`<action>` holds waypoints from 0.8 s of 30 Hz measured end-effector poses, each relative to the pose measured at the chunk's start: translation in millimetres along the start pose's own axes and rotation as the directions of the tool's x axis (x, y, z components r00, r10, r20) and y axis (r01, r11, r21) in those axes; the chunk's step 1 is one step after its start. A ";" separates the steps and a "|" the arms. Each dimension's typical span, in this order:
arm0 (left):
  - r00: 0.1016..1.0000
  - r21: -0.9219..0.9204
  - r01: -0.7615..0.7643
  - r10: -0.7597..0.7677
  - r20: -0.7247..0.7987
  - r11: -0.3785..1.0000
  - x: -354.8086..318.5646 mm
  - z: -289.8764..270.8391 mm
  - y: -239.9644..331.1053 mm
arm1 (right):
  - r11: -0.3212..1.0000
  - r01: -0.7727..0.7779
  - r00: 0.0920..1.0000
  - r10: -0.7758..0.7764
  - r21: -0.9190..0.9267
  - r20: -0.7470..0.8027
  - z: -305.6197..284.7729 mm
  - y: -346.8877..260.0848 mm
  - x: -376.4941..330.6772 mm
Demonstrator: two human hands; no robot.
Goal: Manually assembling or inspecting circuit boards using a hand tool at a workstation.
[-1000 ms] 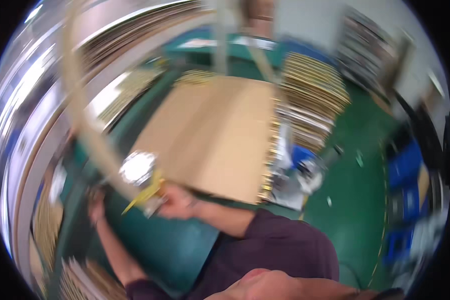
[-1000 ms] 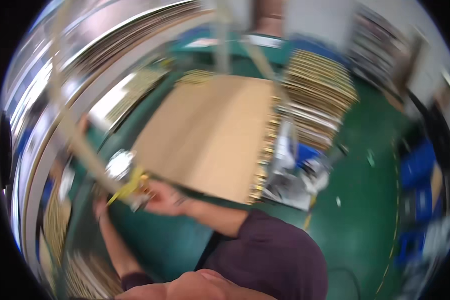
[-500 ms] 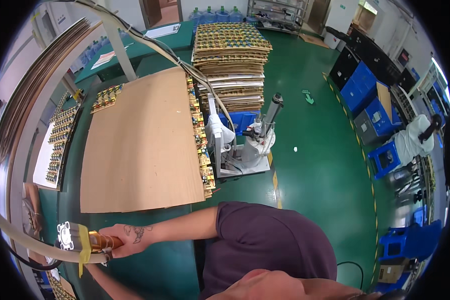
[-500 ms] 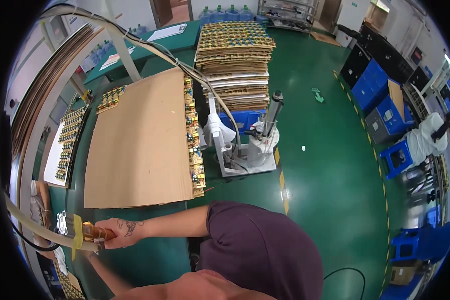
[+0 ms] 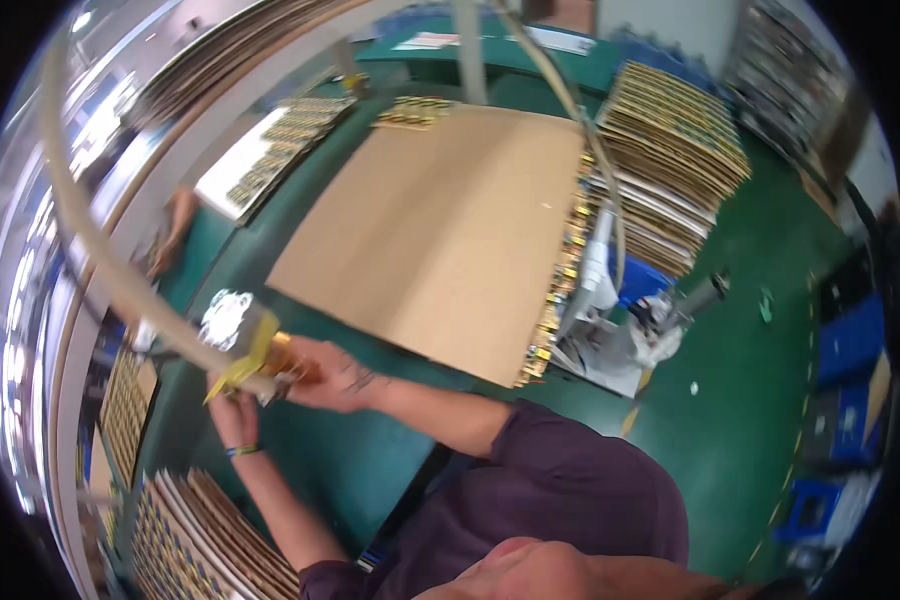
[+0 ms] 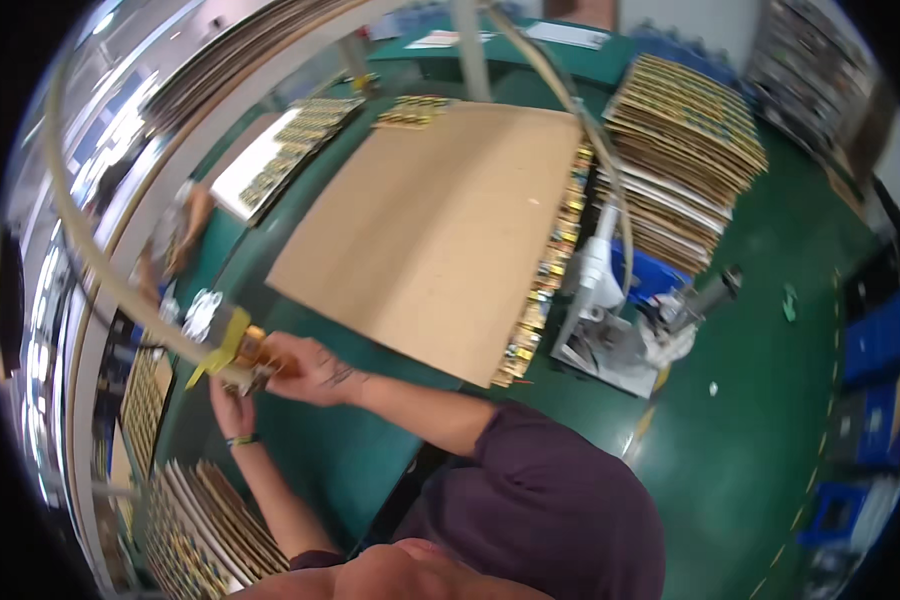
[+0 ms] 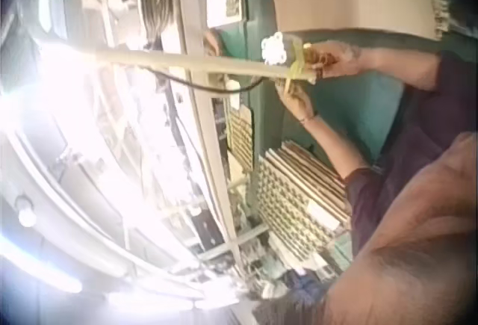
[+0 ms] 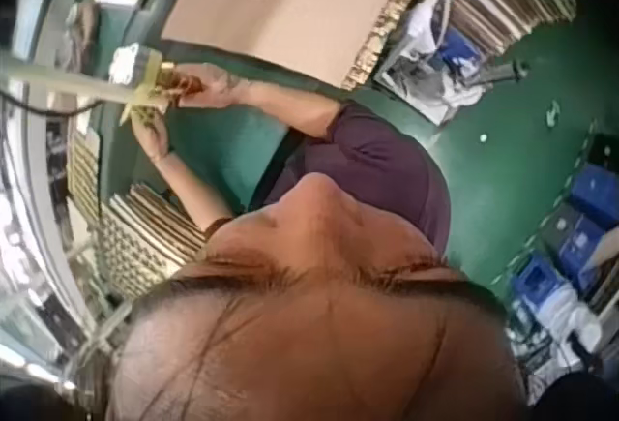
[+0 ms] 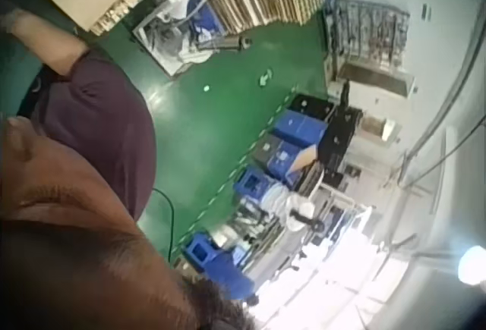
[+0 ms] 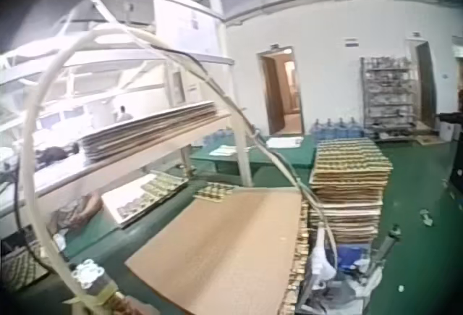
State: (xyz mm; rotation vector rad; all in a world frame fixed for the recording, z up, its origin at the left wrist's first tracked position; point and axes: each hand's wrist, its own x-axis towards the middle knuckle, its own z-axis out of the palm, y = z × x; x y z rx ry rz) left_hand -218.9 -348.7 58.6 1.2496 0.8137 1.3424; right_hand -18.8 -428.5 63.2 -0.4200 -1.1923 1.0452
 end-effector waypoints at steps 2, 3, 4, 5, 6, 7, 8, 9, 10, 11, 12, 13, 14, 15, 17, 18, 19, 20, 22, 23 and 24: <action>0.991 -0.251 0.130 -0.134 0.000 0.959 -40.9 6.4 12.2 | 0.996 -0.087 0.995 0.088 -0.005 0.052 3.5 -2.0 2.1; 0.983 -0.175 0.164 -0.176 -0.056 0.971 -63.0 25.3 24.6 | 0.991 -0.117 0.992 0.113 0.070 0.056 6.9 -6.7 2.5; 0.984 -0.167 0.178 -0.173 0.045 0.970 -80.8 23.8 22.9 | 0.984 -0.181 0.979 0.180 -0.001 0.095 1.6 -6.8 2.0; 0.971 -0.091 0.210 -0.218 -0.095 0.974 -94.6 31.3 14.4 | 0.991 -0.107 0.991 0.113 -0.083 0.067 3.2 -13.8 2.8; 0.956 0.044 0.260 -0.251 -0.154 0.965 -110.9 37.6 13.3 | 0.923 -0.250 0.968 0.237 0.294 0.078 -0.5 -8.7 5.4; 0.942 0.086 0.331 -0.323 -0.093 0.940 -125.7 36.3 11.6 | 0.986 -0.164 0.986 0.164 -0.005 0.022 -0.5 -20.2 3.3; 0.931 0.103 0.364 -0.358 -0.070 0.926 -135.4 37.2 13.3 | 0.980 -0.177 0.984 0.179 -0.085 0.010 1.1 -26.5 5.8; 0.915 0.078 0.403 -0.400 -0.045 0.912 -146.4 28.7 11.3 | 0.982 -0.186 0.983 0.185 -0.034 -0.011 1.3 -21.5 5.2; 0.897 0.052 0.441 -0.441 -0.009 0.896 -156.9 21.3 7.3 | 0.985 -0.174 0.985 0.175 -0.007 0.011 0.6 -20.8 5.0; 0.864 0.076 0.501 -0.503 0.013 0.862 -164.8 8.0 8.9 | 0.987 -0.160 0.987 0.159 0.018 0.028 3.2 -20.3 5.9; 0.874 0.151 0.486 -0.484 -0.047 0.861 -176.5 5.4 10.0 | 0.982 -0.188 0.982 0.188 -0.007 -0.025 8.4 -21.4 5.5; 0.883 0.232 0.469 -0.461 -0.091 0.852 -184.7 3.9 12.4 | 0.982 -0.187 0.982 0.187 0.008 -0.009 9.8 -20.9 4.6; 0.900 0.297 0.431 -0.429 -0.075 0.852 -192.0 -2.1 11.4 | 0.983 -0.183 0.983 0.183 0.021 0.004 10.3 -21.0 2.2; 0.904 0.357 0.419 -0.419 -0.082 0.835 -197.0 -5.3 11.7 | 0.979 -0.200 0.979 0.201 0.026 -0.024 10.7 -21.4 -0.7; 0.891 0.447 0.426 -0.449 -0.059 0.786 -202.0 -17.7 14.8 | 0.981 -0.188 0.982 0.189 0.041 -0.015 8.3 -17.7 -5.1; 0.864 0.355 0.479 -0.503 -0.027 0.803 -202.6 -24.7 12.9 | 0.979 -0.204 0.979 0.204 0.017 -0.010 8.2 -19.1 -5.7; 0.869 0.267 0.487 -0.492 -0.052 0.832 -204.8 -27.1 11.9 | 0.979 -0.206 0.979 0.206 0.003 -0.001 8.8 -20.4 -7.3; 0.872 0.177 0.489 -0.483 -0.077 0.854 -205.8 -27.5 11.8 | 0.978 -0.209 0.978 0.209 -0.010 0.006 9.6 -21.6 -7.0; 0.873 0.058 0.485 -0.479 -0.094 0.873 -207.9 -26.1 18.4 | 0.974 -0.224 0.974 0.223 -0.023 -0.026 11.3 -26.6 -7.6; 0.885 -0.005 0.451 -0.448 -0.125 0.893 -205.4 -28.3 22.0 | 0.972 -0.234 0.971 0.234 -0.015 -0.045 12.0 -27.7 -6.5; 0.893 -0.073 0.414 -0.421 -0.158 0.907 -205.7 -26.9 23.4 | 0.982 -0.187 0.982 0.186 -0.032 -0.011 6.9 -23.5 -3.0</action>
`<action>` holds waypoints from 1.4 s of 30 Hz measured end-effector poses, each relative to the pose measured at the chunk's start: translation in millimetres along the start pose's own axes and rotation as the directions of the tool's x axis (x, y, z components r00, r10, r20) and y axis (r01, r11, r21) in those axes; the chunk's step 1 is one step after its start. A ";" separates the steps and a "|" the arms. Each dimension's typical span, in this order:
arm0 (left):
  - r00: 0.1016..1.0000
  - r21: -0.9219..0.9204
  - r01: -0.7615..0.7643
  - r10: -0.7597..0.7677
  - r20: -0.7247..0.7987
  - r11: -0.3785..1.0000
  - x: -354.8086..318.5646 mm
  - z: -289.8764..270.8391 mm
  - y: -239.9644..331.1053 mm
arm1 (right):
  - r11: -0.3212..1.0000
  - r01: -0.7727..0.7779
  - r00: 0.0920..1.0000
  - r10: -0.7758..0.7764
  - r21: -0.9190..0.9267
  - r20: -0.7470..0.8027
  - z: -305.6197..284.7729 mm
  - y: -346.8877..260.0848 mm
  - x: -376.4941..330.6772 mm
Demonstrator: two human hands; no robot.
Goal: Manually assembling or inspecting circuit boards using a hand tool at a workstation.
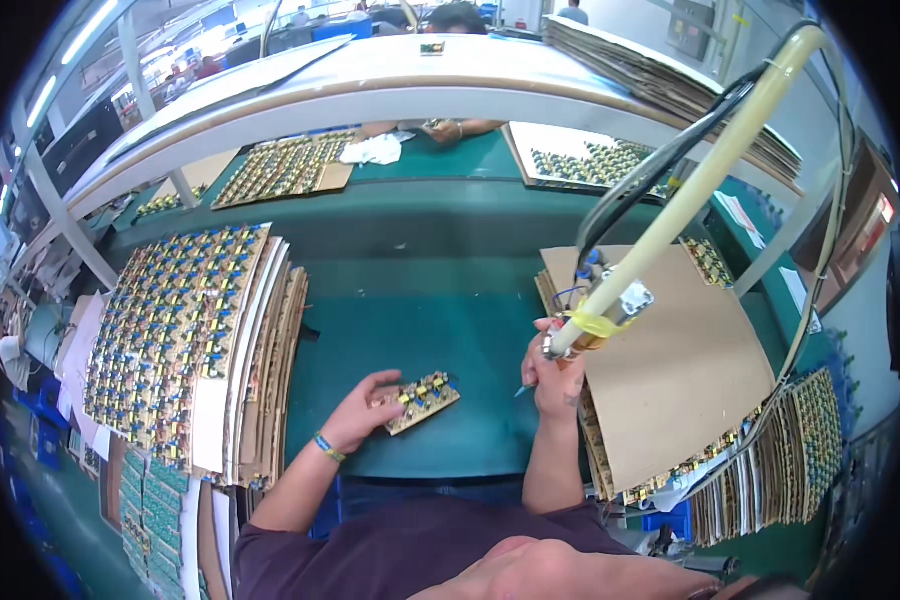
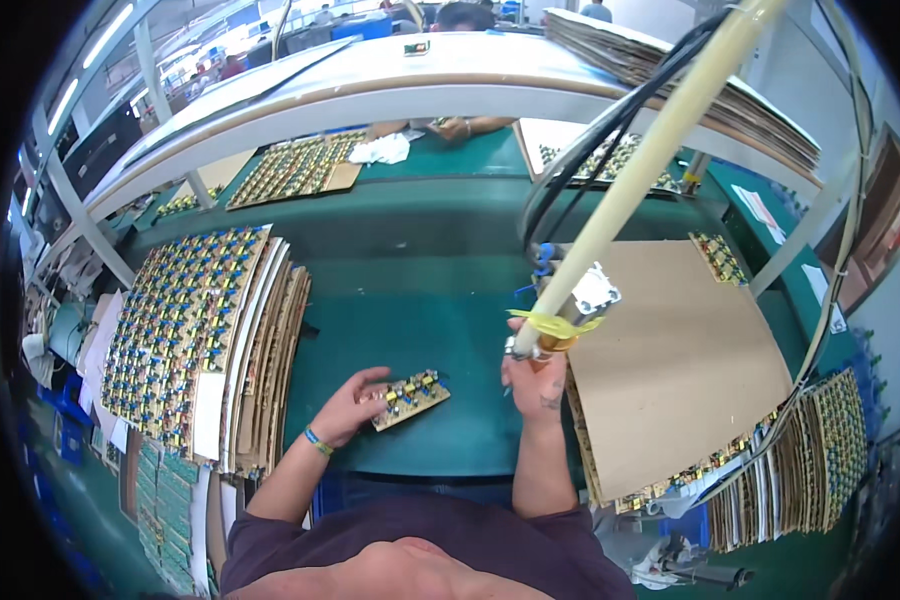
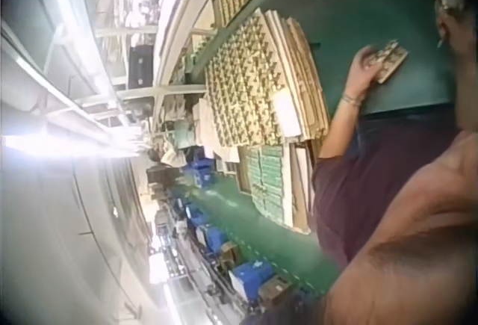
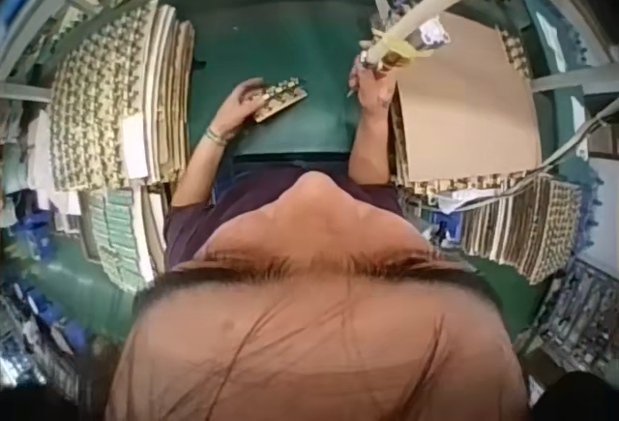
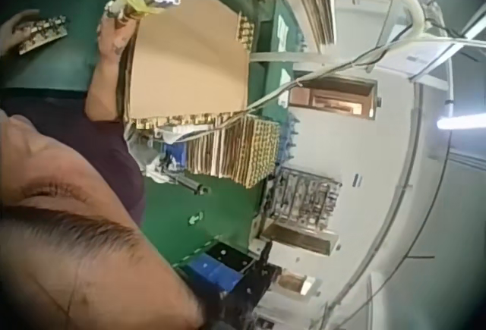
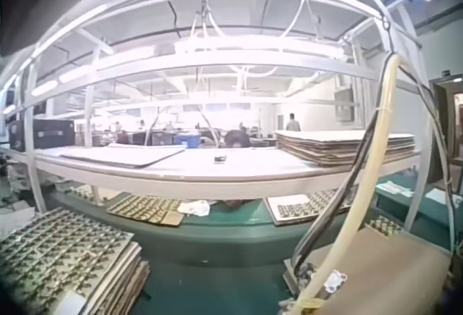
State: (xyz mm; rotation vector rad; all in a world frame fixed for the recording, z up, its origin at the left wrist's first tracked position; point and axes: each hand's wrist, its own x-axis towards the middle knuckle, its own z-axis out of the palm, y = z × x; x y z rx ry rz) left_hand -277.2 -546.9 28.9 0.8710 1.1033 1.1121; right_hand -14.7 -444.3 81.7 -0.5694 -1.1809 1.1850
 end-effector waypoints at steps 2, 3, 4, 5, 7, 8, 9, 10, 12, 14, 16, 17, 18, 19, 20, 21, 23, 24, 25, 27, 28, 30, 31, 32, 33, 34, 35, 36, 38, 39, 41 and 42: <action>0.999 -0.109 -0.015 0.010 -0.042 0.994 -3.1 1.6 -8.7 | 0.999 -0.008 0.999 0.010 0.035 -0.047 0.0 0.4 -3.2; 0.998 -0.238 -0.048 0.036 -0.053 0.970 -2.7 3.3 -14.7 | 0.999 0.005 1.000 -0.004 0.039 -0.021 -0.3 0.8 -3.1; 0.996 -0.362 -0.082 0.061 -0.067 0.929 -2.2 6.0 -17.9 | 0.999 -0.005 1.000 0.005 0.050 -0.017 1.3 -0.7 -1.9; 0.991 -0.405 -0.115 0.077 -0.110 0.907 -1.1 9.4 -18.4 | 0.998 -0.014 1.000 0.014 0.060 -0.012 3.1 -1.2 0.2; 0.980 -0.320 -0.175 0.135 -0.145 0.931 1.3 13.2 -25.3 | 0.999 -0.020 1.000 0.020 0.040 0.001 3.2 2.2 1.9; 0.965 -0.227 -0.235 0.200 -0.167 0.945 2.9 13.2 -29.8 | 0.999 0.002 1.000 -0.002 0.044 0.012 4.1 3.1 2.0; 0.953 -0.068 -0.250 0.233 -0.192 0.966 5.1 14.3 -31.2 | 0.999 0.024 0.999 -0.025 0.048 0.023 4.1 3.8 2.8; 0.953 -0.071 -0.246 0.228 -0.198 0.967 4.1 15.8 -30.8 | 0.999 0.028 0.999 -0.029 0.030 0.026 4.5 3.6 2.8; 0.959 -0.024 -0.206 0.197 -0.204 0.978 0.9 18.3 -21.2 | 1.000 0.018 1.000 -0.018 0.015 0.018 7.1 0.1 2.2; 0.957 -0.201 -0.232 0.186 -0.224 0.952 -0.9 10.0 -16.3 | 1.000 -0.008 1.000 0.009 0.024 -0.004 6.9 2.2 1.9; 0.939 -0.302 -0.293 0.213 -0.269 0.907 0.1 0.0 -19.5 | 1.000 0.008 1.000 -0.008 0.027 0.001 5.1 2.7 1.3; 0.940 -0.299 -0.289 0.209 -0.271 0.909 -1.8 -2.4 -18.5 | 0.999 0.027 1.000 -0.027 0.027 0.007 5.4 3.0 0.6; 0.968 -0.466 -0.223 0.136 -0.213 0.856 -5.0 -2.3 -18.9 | 0.999 0.028 1.000 -0.027 0.032 -0.006 5.5 2.1 -2.0; 0.987 -0.616 -0.146 0.072 -0.142 0.774 -8.9 -0.7 -18.0 | 0.998 0.035 0.999 -0.035 0.044 0.006 3.7 2.5 -3.2; 0.995 -0.647 -0.098 0.053 -0.089 0.756 -14.1 5.0 -16.0 | 0.998 0.040 0.999 -0.041 0.057 0.018 1.8 2.7 -4.3; 0.996 -0.658 -0.073 0.022 -0.085 0.749 -15.4 7.8 -13.9 | 0.999 0.032 0.999 -0.032 0.028 0.005 2.1 3.1 -3.9; 0.999 -0.762 0.021 0.009 0.035 0.647 -15.6 11.3 -11.4 | 1.000 0.024 1.000 -0.024 -0.020 -0.002 5.1 1.6 0.0; 0.999 -0.773 0.004 0.025 0.026 0.634 -14.8 11.7 -18.6 | 1.000 0.026 1.000 -0.026 -0.009 0.012 3.2 3.8 -0.9; 0.997 -0.736 -0.049 0.081 0.008 0.675 -16.3 14.5 -21.2 | 0.999 0.040 0.999 -0.040 -0.006 0.026 4.1 4.2 -2.6; 0.982 -0.660 -0.149 0.187 -0.014 0.737 -16.0 19.1 -22.2 | 0.999 0.053 0.998 -0.053 -0.006 0.038 7.9 0.4 -2.2; 0.977 -0.616 -0.189 0.209 -0.040 0.765 -15.6 23.1 -23.6 | 0.999 0.053 0.998 -0.053 -0.005 0.039 8.3 0.9 -4.3; 0.972 -0.553 -0.222 0.228 -0.059 0.803 -14.0 23.2 -28.5 | 0.993 0.115 0.984 -0.114 0.000 0.137 6.8 2.4 -2.3; 0.973 -0.513 -0.212 0.229 -0.030 0.832 -13.3 25.1 -26.9 | 0.995 0.098 0.984 -0.099 0.013 0.151 5.4 1.4 -5.6; 0.973 -0.473 -0.202 0.230 0.002 0.858 -14.3 28.4 -27.2 | 0.998 0.064 0.987 -0.062 -0.009 0.151 6.6 0.4 -9.7; 0.974 -0.569 -0.182 0.226 0.006 0.802 -10.8 31.3 -29.1 | 0.997 0.068 0.980 -0.073 0.033 0.186 10.9 0.8 -8.7; 0.978 -0.586 -0.164 0.207 0.007 0.794 -12.1 32.9 -31.2 | 0.995 0.071 0.972 -0.086 0.075 0.219 15.1 -0.7 -9.1; 0.975 -0.554 -0.172 0.220 0.020 0.814 -13.4 34.4 -33.5 | 0.994 0.080 0.967 -0.095 0.075 0.238 18.0 -2.0 -8.6; 0.971 -0.523 -0.184 0.237 0.035 0.832 -15.0 36.8 -35.3 | 0.996 0.066 0.968 -0.077 0.054 0.238 20.8 -5.7 -10.3; 0.974 -0.552 -0.162 0.222 0.043 0.818 -17.6 40.2 -41.4 | 0.988 0.044 0.942 -0.090 0.147 0.322 23.8 -12.8 -12.3; 0.976 -0.536 -0.155 0.213 0.047 0.830 -19.1 40.3 -45.7 | 0.987 0.047 0.924 -0.101 0.153 0.370 23.5 -17.4 -12.7; 0.987 -0.522 -0.099 0.150 0.057 0.847 -25.1 40.1 -47.8 | 0.984 0.022 0.914 -0.091 0.175 0.396 25.8 -24.4 -15.4; 0.988 -0.527 -0.082 0.138 0.067 0.846 -27.9 39.9 -51.5 | 0.977 0.003 0.900 -0.096 0.214 0.426 27.9 -27.6 -17.5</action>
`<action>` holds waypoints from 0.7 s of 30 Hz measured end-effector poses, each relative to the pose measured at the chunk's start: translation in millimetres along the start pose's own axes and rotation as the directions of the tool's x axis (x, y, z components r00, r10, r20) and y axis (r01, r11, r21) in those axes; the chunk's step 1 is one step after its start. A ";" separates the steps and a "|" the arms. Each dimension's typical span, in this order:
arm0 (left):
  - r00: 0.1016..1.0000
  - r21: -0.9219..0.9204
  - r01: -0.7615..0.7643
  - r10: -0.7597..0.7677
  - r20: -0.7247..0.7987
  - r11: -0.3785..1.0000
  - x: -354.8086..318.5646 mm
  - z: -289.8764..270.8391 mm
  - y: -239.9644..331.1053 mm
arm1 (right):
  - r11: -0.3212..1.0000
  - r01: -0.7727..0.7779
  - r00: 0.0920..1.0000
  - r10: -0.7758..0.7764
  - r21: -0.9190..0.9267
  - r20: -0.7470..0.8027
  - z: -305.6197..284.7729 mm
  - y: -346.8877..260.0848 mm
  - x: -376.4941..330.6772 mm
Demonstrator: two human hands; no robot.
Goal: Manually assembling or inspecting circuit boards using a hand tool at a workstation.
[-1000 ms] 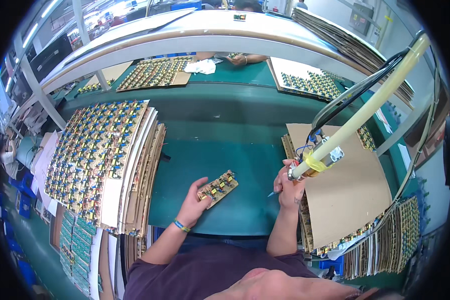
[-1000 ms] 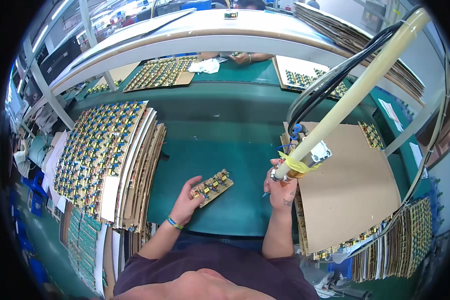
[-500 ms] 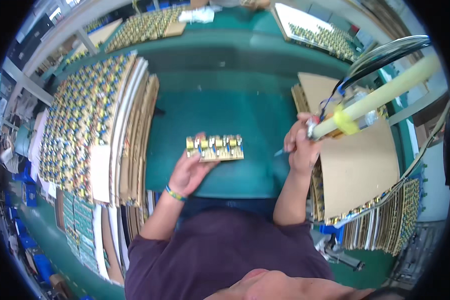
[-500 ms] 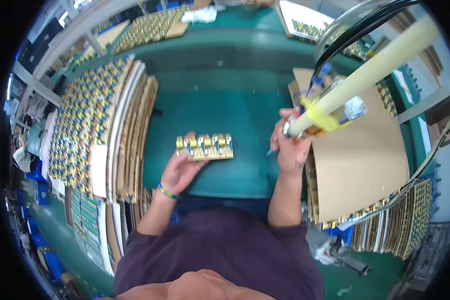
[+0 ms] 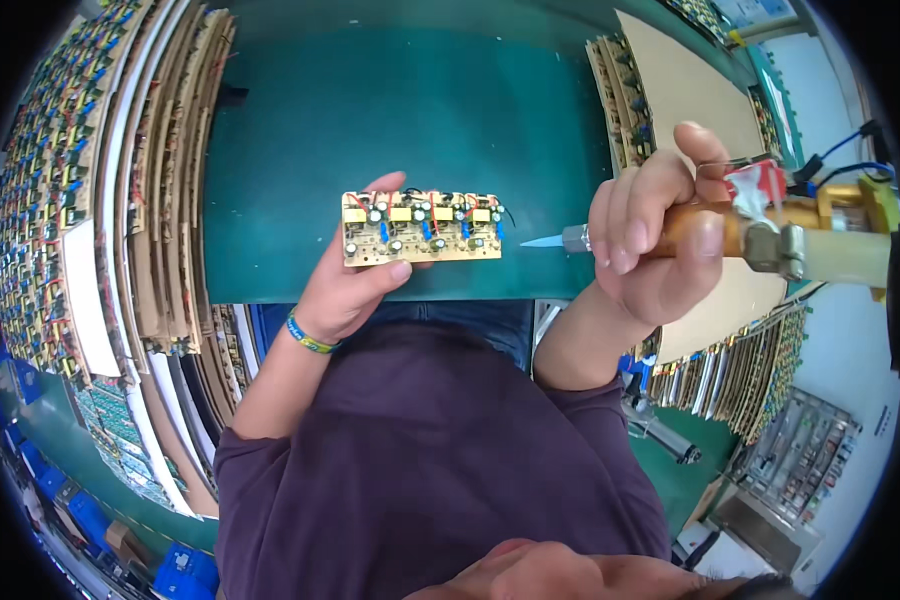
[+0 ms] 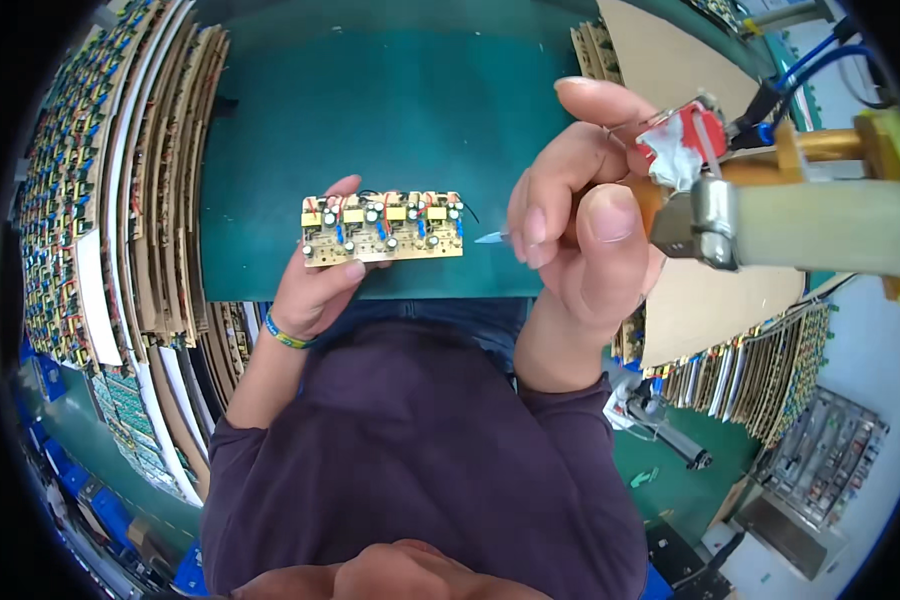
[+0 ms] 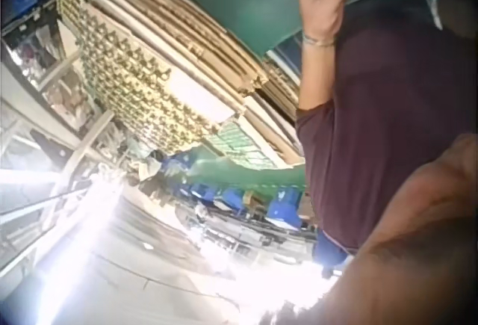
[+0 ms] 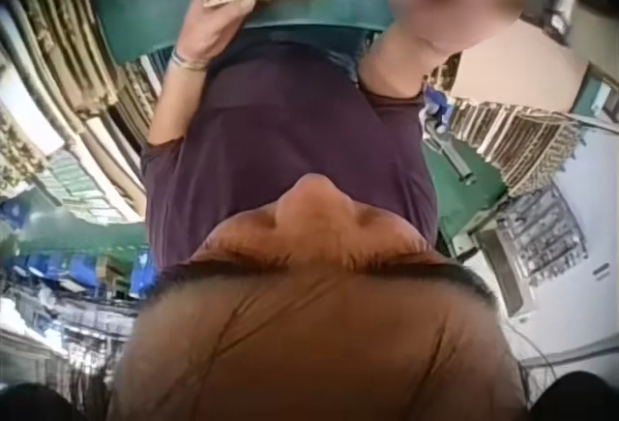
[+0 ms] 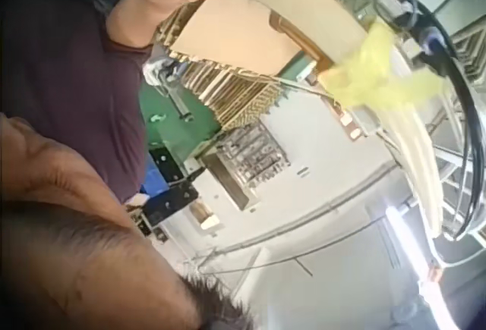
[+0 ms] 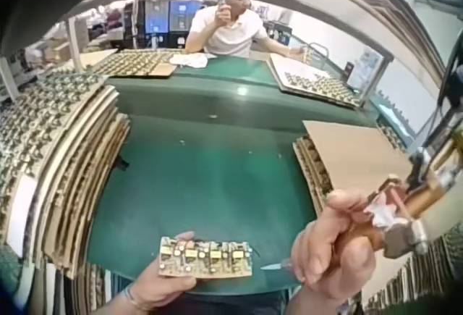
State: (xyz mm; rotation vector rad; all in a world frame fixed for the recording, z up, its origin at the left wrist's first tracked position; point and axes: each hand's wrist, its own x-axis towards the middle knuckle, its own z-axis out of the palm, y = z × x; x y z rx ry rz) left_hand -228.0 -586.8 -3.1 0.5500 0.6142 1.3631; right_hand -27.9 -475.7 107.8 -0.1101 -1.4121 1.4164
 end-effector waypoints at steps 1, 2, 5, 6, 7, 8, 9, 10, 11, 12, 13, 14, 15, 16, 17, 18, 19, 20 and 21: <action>1.000 -0.001 0.014 -0.014 0.001 1.000 -2.5 -1.4 -2.5 | 1.000 -0.017 1.000 0.017 -0.004 0.013 2.2 -2.6 -0.9; 1.000 -0.002 0.026 -0.026 0.003 1.000 -4.2 -2.2 -4.9 | 1.000 -0.023 1.000 0.023 -0.011 0.000 4.1 -3.0 -2.1; 0.995 -0.060 0.100 -0.100 0.004 0.993 -8.3 2.3 -6.0 | 0.999 -0.028 0.997 0.025 0.038 0.079 7.7 0.4 -1.9; 0.995 -0.063 0.104 -0.104 0.005 0.993 -8.5 3.4 -5.4 | 0.999 -0.031 0.997 0.028 0.034 0.076 9.3 1.2 -2.3; 0.993 -0.077 0.116 -0.115 0.021 0.990 -8.9 4.1 -4.7 | 0.999 -0.035 0.997 0.032 0.027 0.077 11.3 1.7 -3.0; 0.992 -0.091 0.127 -0.124 0.036 0.988 -9.2 4.6 -4.3 | 0.999 -0.038 0.996 0.036 0.021 0.078 12.8 1.3 -3.7; 0.992 -0.093 0.127 -0.125 0.036 0.987 -9.4 4.6 -4.2 | 0.997 -0.064 0.996 0.066 -0.032 0.057 14.7 -1.1 -4.1; 0.993 -0.089 0.115 -0.112 0.043 0.989 -9.7 4.4 -4.1 | 0.997 -0.067 0.996 0.068 -0.032 0.057 15.5 -0.4 -4.7; 0.994 -0.084 0.103 -0.098 0.051 0.991 -9.6 4.2 -3.8 | 0.998 -0.058 0.996 0.058 -0.006 0.061 16.3 1.1 -5.3; 0.994 -0.087 0.104 -0.100 0.049 0.991 -10.2 4.2 -3.7 | 0.999 -0.051 0.997 0.050 0.019 0.063 16.8 1.7 -6.8; 0.993 -0.091 0.111 -0.106 0.060 0.990 -10.4 4.0 -3.1 | 0.998 -0.059 0.995 0.058 0.014 0.076 17.3 0.4 -7.1; 0.991 -0.094 0.118 -0.111 0.071 0.989 -10.5 4.0 -3.0 | 0.998 -0.063 0.995 0.061 0.013 0.075 17.3 0.5 -8.2; 0.991 -0.096 0.119 -0.113 0.068 0.988 -10.6 3.5 -3.0 | 0.998 -0.056 0.995 0.053 0.040 0.080 17.5 1.5 -8.8; 0.992 -0.096 0.116 -0.109 0.068 0.989 -10.5 3.1 -3.0 | 0.997 -0.050 0.995 0.044 0.067 0.084 17.6 2.3 -9.4; 0.992 -0.095 0.113 -0.106 0.069 0.989 -10.7 3.0 -3.2 | 0.996 -0.052 0.996 0.046 0.068 0.083 17.4 2.9 -9.6; 0.992 -0.096 0.115 -0.108 0.067 0.989 -10.6 2.8 -3.7 | 0.997 -0.052 0.995 0.046 0.065 0.094 16.6 3.5 -9.5; 0.991 -0.094 0.117 -0.111 0.069 0.989 -10.6 2.7 -4.2 | 0.997 -0.051 0.994 0.045 0.061 0.104 16.1 3.8 -9.5; 0.991 -0.093 0.120 -0.114 0.071 0.988 -10.4 2.7 -4.5 | 0.997 -0.052 0.994 0.046 0.061 0.102 16.1 3.6 -9.1; 0.991 -0.093 0.122 -0.116 0.071 0.988 -10.2 2.6 -5.3 | 0.996 -0.069 0.993 0.064 0.049 0.100 16.3 2.8 -8.4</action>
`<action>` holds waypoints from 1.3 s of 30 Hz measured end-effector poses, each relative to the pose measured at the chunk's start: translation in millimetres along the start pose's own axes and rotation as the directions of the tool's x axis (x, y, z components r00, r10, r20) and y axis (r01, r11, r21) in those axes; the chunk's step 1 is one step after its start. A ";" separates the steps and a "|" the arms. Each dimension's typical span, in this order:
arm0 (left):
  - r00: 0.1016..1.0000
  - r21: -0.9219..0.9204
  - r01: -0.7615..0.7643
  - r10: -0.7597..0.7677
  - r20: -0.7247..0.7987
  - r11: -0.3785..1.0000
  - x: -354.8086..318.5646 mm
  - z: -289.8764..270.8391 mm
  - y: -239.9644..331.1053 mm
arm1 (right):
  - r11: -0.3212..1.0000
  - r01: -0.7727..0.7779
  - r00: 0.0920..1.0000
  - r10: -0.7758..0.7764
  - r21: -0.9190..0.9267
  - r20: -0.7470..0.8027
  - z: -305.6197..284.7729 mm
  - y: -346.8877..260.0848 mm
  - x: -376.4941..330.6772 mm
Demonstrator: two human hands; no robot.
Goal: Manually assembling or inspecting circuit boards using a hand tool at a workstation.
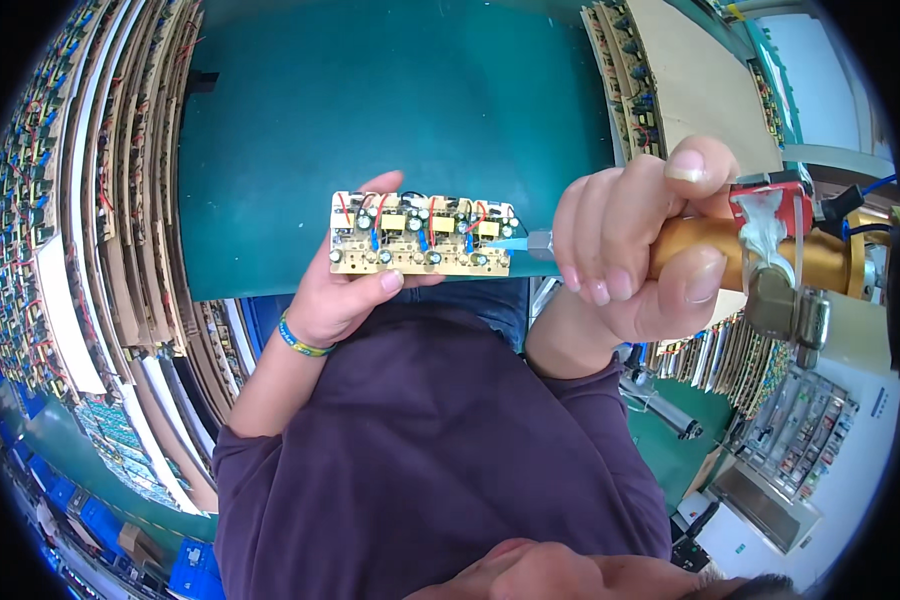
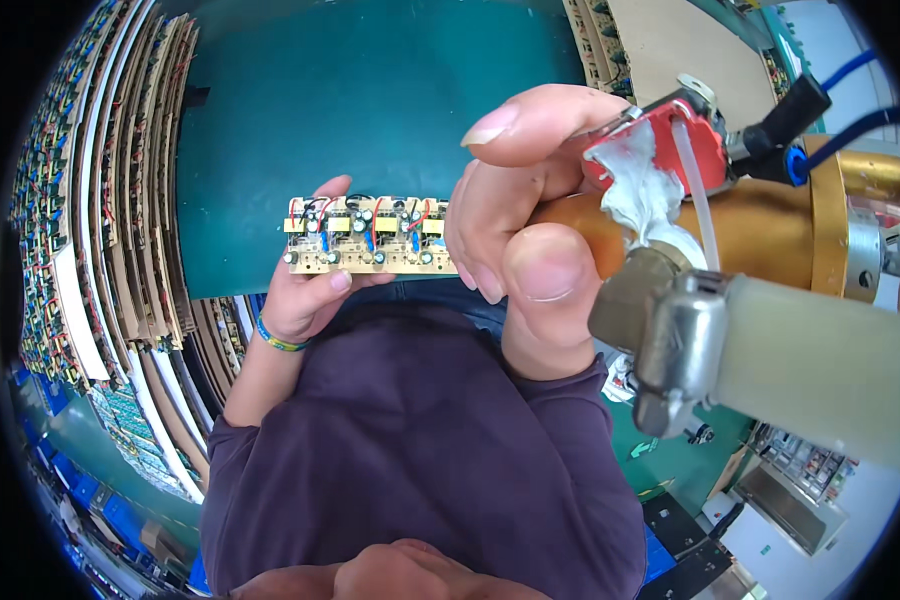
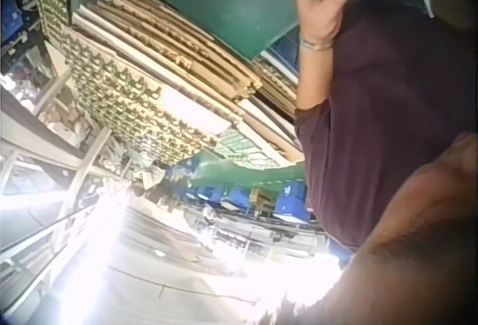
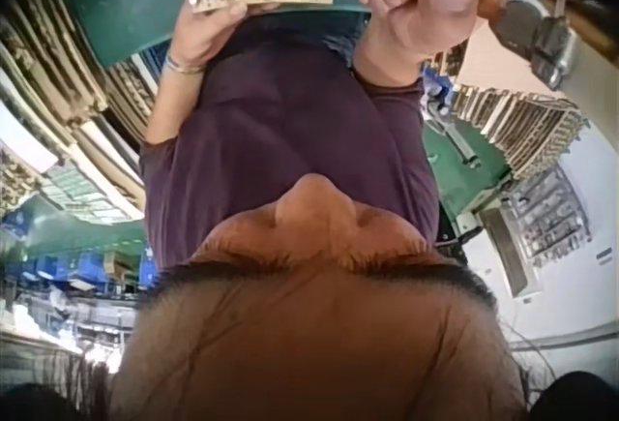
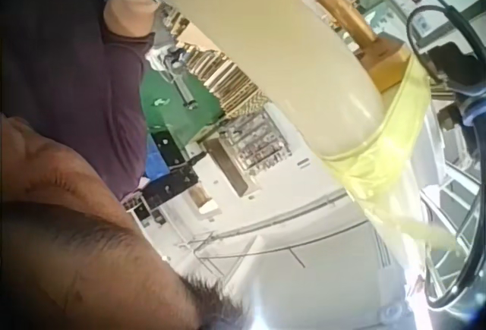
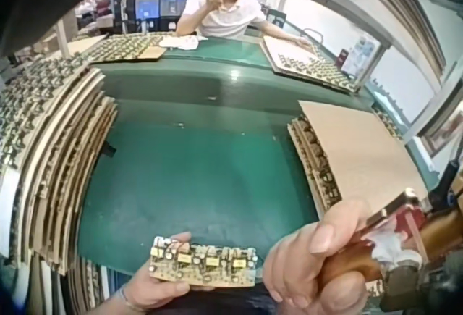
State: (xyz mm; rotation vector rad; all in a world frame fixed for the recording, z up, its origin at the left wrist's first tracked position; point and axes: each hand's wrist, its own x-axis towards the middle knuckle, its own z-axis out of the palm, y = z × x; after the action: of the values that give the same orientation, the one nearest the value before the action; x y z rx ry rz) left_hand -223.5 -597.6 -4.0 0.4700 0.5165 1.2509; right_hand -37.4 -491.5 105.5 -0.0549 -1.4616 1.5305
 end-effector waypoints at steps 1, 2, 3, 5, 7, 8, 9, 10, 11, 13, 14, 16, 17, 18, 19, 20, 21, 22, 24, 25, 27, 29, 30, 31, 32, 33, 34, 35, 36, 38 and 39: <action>1.000 -0.004 -0.006 0.006 0.005 1.000 0.3 -0.3 -0.8 | 1.000 -0.018 1.000 0.018 -0.010 -0.004 -0.1 -0.4 0.2; 1.000 -0.008 -0.012 0.012 0.011 1.000 0.6 -0.5 -1.4 | 1.000 -0.018 1.000 0.018 -0.010 -0.005 -1.1 0.2 -0.2; 1.000 -0.008 -0.011 0.011 0.009 1.000 0.6 0.0 -1.4 | 1.000 -0.009 1.000 0.009 0.006 0.017 -2.6 1.3 -0.9; 1.000 -0.003 -0.002 0.002 0.005 1.000 0.3 1.2 -0.6 | 1.000 -0.002 0.999 0.001 0.023 0.038 -4.5 2.7 -2.3; 1.000 0.002 -0.008 0.008 0.008 1.000 0.4 0.0 -1.5 | 0.999 0.017 0.997 -0.019 0.031 0.069 -5.6 3.4 -2.9; 1.000 0.007 -0.014 0.014 0.011 1.000 0.4 -0.4 -1.8 | 0.999 0.017 0.997 -0.019 0.031 0.068 -5.7 3.7 -2.7; 1.000 0.007 -0.014 0.014 0.010 1.000 0.5 -0.4 -1.8 | 0.999 0.024 0.997 -0.028 0.042 0.073 -5.7 4.5 -2.2; 1.000 0.004 -0.013 0.013 0.013 1.000 0.7 -0.2 -1.9 | 0.998 0.032 0.996 -0.036 0.053 0.078 -5.6 4.9 -1.8; 1.000 0.000 -0.013 0.013 0.016 1.000 0.7 -0.2 -1.9 | 0.998 0.032 0.996 -0.036 0.054 0.078 -5.4 4.9 -1.6; 1.000 -0.001 -0.015 0.015 0.015 1.000 -0.1 -1.0 -2.0 | 0.998 0.020 0.997 -0.025 0.057 0.077 -5.0 4.8 -1.4; 1.000 -0.001 -0.017 0.017 0.015 1.000 -0.6 -1.4 -2.1 | 0.998 0.019 0.997 -0.023 0.059 0.078 -4.7 5.0 -1.3; 1.000 -0.004 -0.012 0.012 0.019 1.000 0.4 -0.4 -2.1 | 0.999 0.012 0.998 -0.016 0.050 0.066 -4.6 3.4 -2.1; 1.000 -0.006 -0.010 0.011 0.021 1.000 0.9 0.2 -2.0 | 0.999 0.012 0.998 -0.015 0.048 0.064 -3.4 1.7 -2.1; 1.000 -0.006 -0.013 0.013 0.019 1.000 0.5 0.3 -1.4 | 0.999 0.008 0.999 -0.009 0.031 0.043 -1.4 0.6 -1.2; 1.000 -0.003 -0.006 0.006 0.012 1.000 0.2 0.6 -0.8 | 1.000 0.003 1.000 -0.003 0.015 0.021 -0.2 0.2 -0.6; 1.000 -0.001 0.001 -0.001 0.006 1.000 0.0 0.8 -0.4 | 1.000 0.002 1.000 -0.003 0.016 0.022 -0.4 0.7 -0.3; 1.000 -0.001 0.001 -0.001 0.007 1.000 0.2 0.6 -0.8 | 1.000 0.021 1.000 -0.021 0.011 0.018 -0.8 1.0 0.3; 1.000 0.001 -0.004 0.004 0.005 1.000 0.2 0.2 -1.8 | 0.999 0.039 0.999 -0.039 0.005 0.014 -1.6 1.2 0.8; 1.000 0.003 -0.007 0.007 0.005 1.000 0.5 -1.0 -3.5 | 0.998 0.057 0.998 -0.057 0.006 0.013 -6.3 0.5 1.6; 1.000 0.017 -0.011 0.011 -0.002 1.000 0.4 -2.1 -4.0 | 0.997 0.075 0.997 -0.075 0.009 0.012 -9.6 0.1 1.7; 1.000 0.031 -0.017 0.017 -0.009 0.999 -0.6 -3.7 -3.9 | 0.997 0.081 0.997 -0.081 0.002 0.014 -16.0 1.3 1.4; 0.999 0.047 -0.020 0.021 -0.034 0.999 -3.0 -5.1 -3.4 | 0.998 0.071 0.997 -0.071 0.000 -0.023 -18.5 3.2 1.8; 0.999 0.044 -0.014 0.016 -0.028 0.999 -2.7 -5.0 -3.0 | 0.998 0.070 0.997 -0.070 -0.007 -0.028 -18.7 2.0 0.9; 1.000 0.048 -0.013 0.014 -0.018 0.999 -2.5 -5.0 -2.7 | 0.998 0.063 0.997 -0.063 -0.011 -0.046 -18.5 1.1 0.0; 1.000 0.051 -0.012 0.013 -0.009 0.999 -2.0 -4.6 -2.7 | 0.998 0.055 0.996 -0.056 -0.015 -0.064 -18.3 0.2 -0.7; 1.000 0.051 -0.011 0.012 -0.009 0.999 -2.0 -4.0 -2.7 | 0.998 0.055 0.996 -0.056 -0.016 -0.065 -18.4 0.5 -0.2; 1.000 0.051 -0.009 0.009 -0.013 0.999 -2.0 -3.4 -2.7 | 0.998 0.058 0.997 -0.058 -0.005 -0.044 -18.8 1.1 0.7; 1.000 0.051 -0.007 0.007 -0.017 0.999 -1.9 -2.8 -2.7 | 0.998 0.061 0.998 -0.060 0.005 -0.022 -18.9 1.6 1.3; 1.000 0.051 -0.006 0.007 -0.017 0.999 -1.6 -2.4 -2.6 | 0.998 0.061 0.998 -0.061 0.005 -0.023 -18.2 1.7 1.3; 1.000 0.065 -0.009 0.010 -0.004 0.998 -1.2 -1.5 -2.2 | 0.998 0.060 0.998 -0.060 -0.007 -0.015 -17.2 1.7 1.1; 1.000 0.063 -0.009 0.009 -0.002 0.998 -1.1 -1.9 -2.1 | 0.998 0.059 0.998 -0.059 -0.010 -0.015 -17.1 2.2 0.9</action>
State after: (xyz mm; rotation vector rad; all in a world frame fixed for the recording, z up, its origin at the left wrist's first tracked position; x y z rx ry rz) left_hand -223.3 -599.0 -6.6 0.5246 0.5572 1.2469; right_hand -28.6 -477.8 99.6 -0.0281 -1.4463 1.4725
